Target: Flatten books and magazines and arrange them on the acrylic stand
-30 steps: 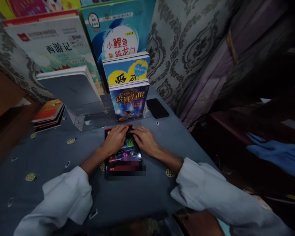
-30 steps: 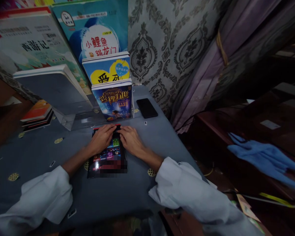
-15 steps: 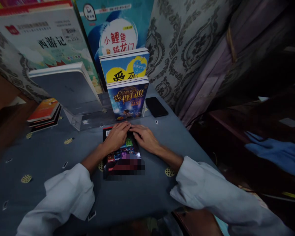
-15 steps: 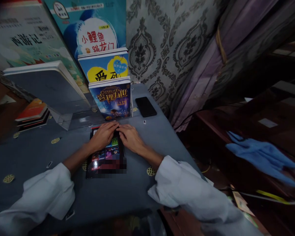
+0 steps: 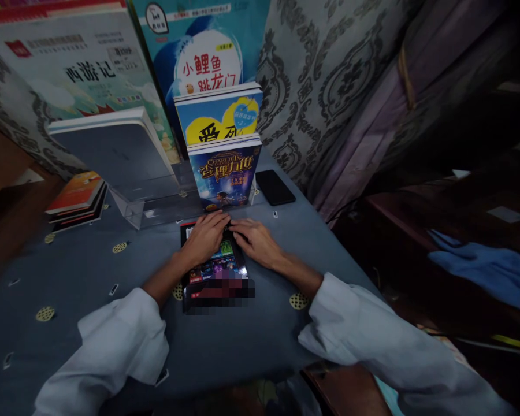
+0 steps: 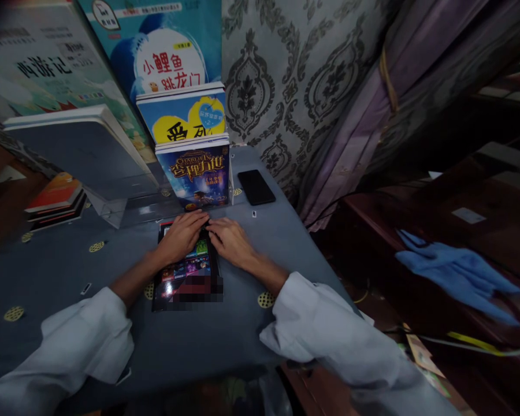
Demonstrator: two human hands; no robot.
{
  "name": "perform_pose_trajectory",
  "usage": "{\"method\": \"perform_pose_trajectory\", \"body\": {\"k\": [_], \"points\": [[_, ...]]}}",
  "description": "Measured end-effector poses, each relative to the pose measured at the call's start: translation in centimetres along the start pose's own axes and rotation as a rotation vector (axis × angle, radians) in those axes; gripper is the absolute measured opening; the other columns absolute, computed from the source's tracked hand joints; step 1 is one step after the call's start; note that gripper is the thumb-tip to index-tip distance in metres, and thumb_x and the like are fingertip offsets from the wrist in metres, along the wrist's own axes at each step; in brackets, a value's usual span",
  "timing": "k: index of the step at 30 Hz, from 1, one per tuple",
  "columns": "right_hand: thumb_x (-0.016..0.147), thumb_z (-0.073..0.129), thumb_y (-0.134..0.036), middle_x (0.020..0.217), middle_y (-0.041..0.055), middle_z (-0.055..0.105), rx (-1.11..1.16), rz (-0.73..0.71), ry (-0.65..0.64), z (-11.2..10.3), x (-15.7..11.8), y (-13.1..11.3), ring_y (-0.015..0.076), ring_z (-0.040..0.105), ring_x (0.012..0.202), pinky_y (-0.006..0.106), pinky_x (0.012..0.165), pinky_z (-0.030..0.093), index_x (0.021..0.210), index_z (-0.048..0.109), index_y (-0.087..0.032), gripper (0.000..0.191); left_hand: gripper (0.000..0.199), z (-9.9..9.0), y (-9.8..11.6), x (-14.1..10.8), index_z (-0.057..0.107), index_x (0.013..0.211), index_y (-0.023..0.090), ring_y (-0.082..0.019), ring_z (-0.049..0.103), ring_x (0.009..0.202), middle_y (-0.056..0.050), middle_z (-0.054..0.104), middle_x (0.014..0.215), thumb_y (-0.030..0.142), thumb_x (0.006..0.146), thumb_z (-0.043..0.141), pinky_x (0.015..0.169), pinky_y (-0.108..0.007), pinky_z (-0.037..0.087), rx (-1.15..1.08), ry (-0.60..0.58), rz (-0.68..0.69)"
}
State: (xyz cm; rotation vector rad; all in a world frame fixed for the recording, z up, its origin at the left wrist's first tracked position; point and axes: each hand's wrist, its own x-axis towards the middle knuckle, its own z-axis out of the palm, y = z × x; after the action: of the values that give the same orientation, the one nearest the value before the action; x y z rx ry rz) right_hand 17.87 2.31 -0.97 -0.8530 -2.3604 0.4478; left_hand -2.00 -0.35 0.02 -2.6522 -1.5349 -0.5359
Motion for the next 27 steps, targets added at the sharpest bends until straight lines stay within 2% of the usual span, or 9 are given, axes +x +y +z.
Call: {"method": "perform_pose_trajectory", "body": {"k": [3,7,13,18,27], "points": [[0.096,0.052,-0.021,0.12,0.0145,0.073,-0.052,-0.009,-0.023,-0.3,0.0,-0.5,0.0286,0.066,0.113,0.048,0.097,0.052,0.113,0.073,-0.014,0.028,0.041,0.0,0.0,0.0,0.056,0.137,0.014,-0.026,0.047,0.139,-0.013,0.06,0.141,0.017,0.1,0.041,0.108,-0.046,0.041,-0.023,-0.015,0.017],[0.096,0.054,-0.024,0.12,0.0113,0.073,-0.076,-0.015,-0.034,-0.4,0.0,-0.6,0.0276,0.066,0.113,0.048,0.099,0.051,0.113,0.073,-0.018,0.027,0.039,0.0,0.0,0.0,0.056,0.137,0.015,-0.025,0.046,0.14,-0.012,0.059,0.143,0.021,0.101,0.042,0.11,-0.046,0.039,-0.043,-0.019,0.027],[0.096,0.053,-0.023,0.122,0.0117,0.073,-0.081,-0.012,-0.056,-0.4,-0.1,-0.6,0.0274,0.064,0.115,0.047,0.099,0.05,0.115,0.073,-0.018,0.028,0.039,0.1,-0.1,0.0,0.055,0.137,0.012,-0.025,0.048,0.139,-0.014,0.059,0.142,0.021,0.1,0.044,0.11,-0.045,0.039,-0.057,-0.013,0.028],[0.096,0.051,-0.02,0.126,0.0153,0.07,-0.122,-0.017,-0.074,-0.4,-0.4,-0.9,0.0297,0.064,0.115,0.05,0.099,0.051,0.118,0.071,-0.013,0.03,0.038,0.2,-0.2,-0.1,0.057,0.136,0.013,-0.025,0.048,0.139,-0.013,0.059,0.143,0.021,0.101,0.044,0.11,-0.045,0.04,-0.07,-0.001,0.037],[0.095,0.05,-0.018,0.129,0.0152,0.069,-0.09,-0.028,-0.049,-0.1,-1.1,-0.7,0.0297,0.063,0.119,0.051,0.1,0.051,0.123,0.069,-0.015,0.033,0.038,0.1,-0.2,-0.3,0.06,0.134,0.014,-0.024,0.056,0.132,-0.012,0.062,0.14,0.018,0.099,0.043,0.11,-0.045,0.04,-0.08,0.011,0.062]]}}
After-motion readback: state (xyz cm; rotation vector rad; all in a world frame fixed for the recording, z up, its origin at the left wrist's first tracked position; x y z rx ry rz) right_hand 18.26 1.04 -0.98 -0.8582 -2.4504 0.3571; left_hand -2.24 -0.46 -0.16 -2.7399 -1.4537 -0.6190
